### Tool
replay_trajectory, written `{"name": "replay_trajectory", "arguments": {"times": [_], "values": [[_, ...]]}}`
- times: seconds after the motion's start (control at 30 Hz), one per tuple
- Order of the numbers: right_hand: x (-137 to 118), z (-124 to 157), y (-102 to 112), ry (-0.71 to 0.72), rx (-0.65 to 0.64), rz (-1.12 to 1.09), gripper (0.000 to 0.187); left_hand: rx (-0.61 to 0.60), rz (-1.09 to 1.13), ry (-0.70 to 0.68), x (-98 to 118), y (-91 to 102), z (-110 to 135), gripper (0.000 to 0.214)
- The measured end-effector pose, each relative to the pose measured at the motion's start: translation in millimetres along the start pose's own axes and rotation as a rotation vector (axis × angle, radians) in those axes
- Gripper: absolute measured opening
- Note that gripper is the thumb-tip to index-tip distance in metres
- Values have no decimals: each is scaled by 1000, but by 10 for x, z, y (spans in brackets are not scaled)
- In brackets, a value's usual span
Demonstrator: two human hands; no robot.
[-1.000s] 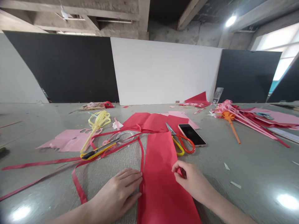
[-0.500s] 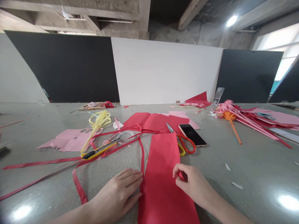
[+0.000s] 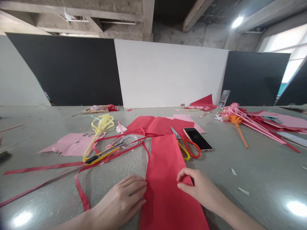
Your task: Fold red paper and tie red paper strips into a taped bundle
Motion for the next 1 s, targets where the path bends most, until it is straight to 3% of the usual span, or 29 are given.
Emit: {"name": "replay_trajectory", "arguments": {"times": [0.43, 0.63, 0.83, 1.0], "values": [[0, 48, -55, -38, 40, 23, 12, 3, -57, -29, 14, -23, 6, 21], [-60, 104, -96, -139, -46, 100, 16, 25, -69, -57, 9, -22, 2, 21], [-125, 143, -72, -152, -87, 76, 16, 35, -76, -55, 13, -27, -3, 21], [-95, 129, -40, -82, 12, 46, 13, 9, -14, 1, 18, -13, -10, 18]]}}
Point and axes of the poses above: each hand's wrist, its own z-axis away from the middle knuckle, its own y-axis out of the back of the hand, x = y × z, the point moved 2 cm from there along -z, towards the middle knuckle, and after that the axes turned 8 degrees about z, right-handed, at the moved point
